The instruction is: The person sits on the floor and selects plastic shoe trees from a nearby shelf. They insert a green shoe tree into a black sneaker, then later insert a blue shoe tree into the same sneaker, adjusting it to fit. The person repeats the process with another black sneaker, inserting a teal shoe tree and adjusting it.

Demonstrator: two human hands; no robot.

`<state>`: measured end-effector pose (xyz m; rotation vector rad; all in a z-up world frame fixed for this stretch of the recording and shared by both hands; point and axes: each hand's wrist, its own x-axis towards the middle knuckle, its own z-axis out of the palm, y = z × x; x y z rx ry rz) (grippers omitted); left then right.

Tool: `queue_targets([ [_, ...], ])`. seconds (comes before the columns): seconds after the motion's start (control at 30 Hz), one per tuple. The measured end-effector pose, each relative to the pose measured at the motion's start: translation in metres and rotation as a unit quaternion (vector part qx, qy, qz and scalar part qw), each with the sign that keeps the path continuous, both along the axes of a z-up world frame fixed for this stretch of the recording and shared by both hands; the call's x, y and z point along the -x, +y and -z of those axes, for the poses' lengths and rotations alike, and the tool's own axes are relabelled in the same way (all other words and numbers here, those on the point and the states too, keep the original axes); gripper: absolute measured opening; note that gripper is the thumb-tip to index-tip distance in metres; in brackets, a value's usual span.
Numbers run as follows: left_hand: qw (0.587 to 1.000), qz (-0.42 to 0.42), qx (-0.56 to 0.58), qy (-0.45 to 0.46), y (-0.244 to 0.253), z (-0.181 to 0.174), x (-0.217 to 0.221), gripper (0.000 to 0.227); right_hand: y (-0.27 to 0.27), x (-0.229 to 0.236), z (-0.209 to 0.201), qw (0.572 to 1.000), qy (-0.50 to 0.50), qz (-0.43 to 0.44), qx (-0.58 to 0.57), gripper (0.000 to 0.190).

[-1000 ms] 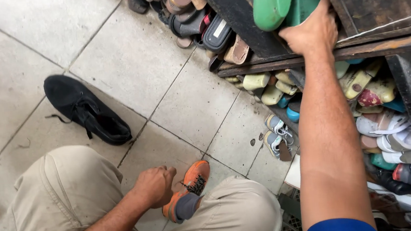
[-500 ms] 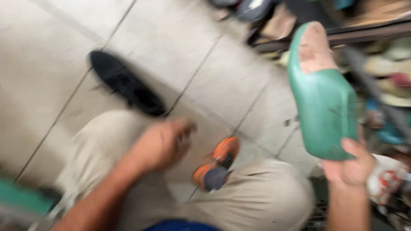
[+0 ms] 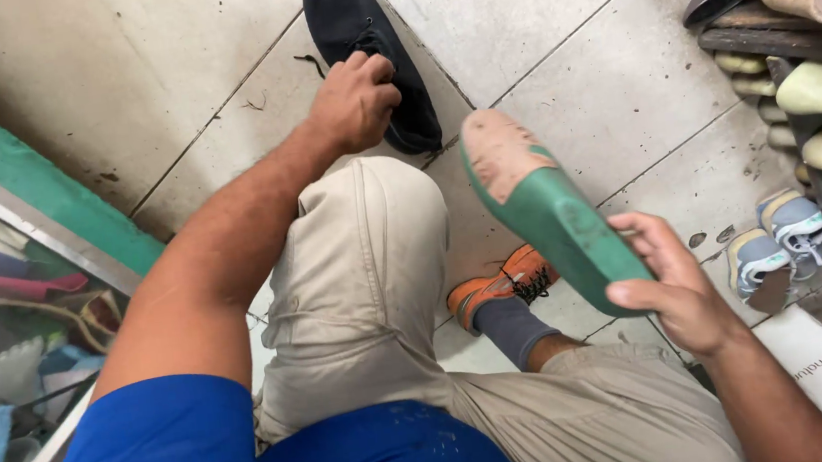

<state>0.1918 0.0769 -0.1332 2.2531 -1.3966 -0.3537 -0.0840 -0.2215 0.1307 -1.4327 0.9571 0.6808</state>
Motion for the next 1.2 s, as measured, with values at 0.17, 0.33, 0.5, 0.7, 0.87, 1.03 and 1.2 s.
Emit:
queue_targets([
  [0.17,0.99,-0.007,-0.104,-0.094,-0.005,0.014,0.01,0.024,0.017,-0.02,0.035,0.998,0.004,-0.069,-0.011,0.083],
  [0.33,0.978,-0.059,-0.18,-0.09,-0.013,0.018,0.02,0.04,0.027,-0.03,0.053,0.997,0.009,-0.065,-0.028,0.078],
  [0.5,0.984,-0.074,0.031,-0.157,-0.011,0.009,0.025,0.008,0.019,-0.023,0.067,0.993,-0.013,-0.121,-0.008,0.079],
  [0.7,0.987,-0.021,-0.152,-0.04,-0.002,-0.004,0.011,0.044,0.016,-0.027,0.064,0.992,-0.009,-0.125,-0.016,0.078],
  [0.87,0.976,-0.014,-0.212,-0.038,-0.014,0.005,0.004,0.042,0.02,-0.04,0.061,0.995,0.033,-0.093,-0.028,0.081],
  [1.03,0.962,-0.024,-0.273,-0.019,-0.031,0.011,-0.002,0.038,0.019,-0.038,0.071,0.996,0.036,0.003,-0.079,0.082],
  [1.2,0.946,0.015,-0.308,-0.101,-0.032,0.015,-0.009,0.038,0.018,-0.031,0.087,0.989,-0.011,0.091,-0.119,0.072],
])
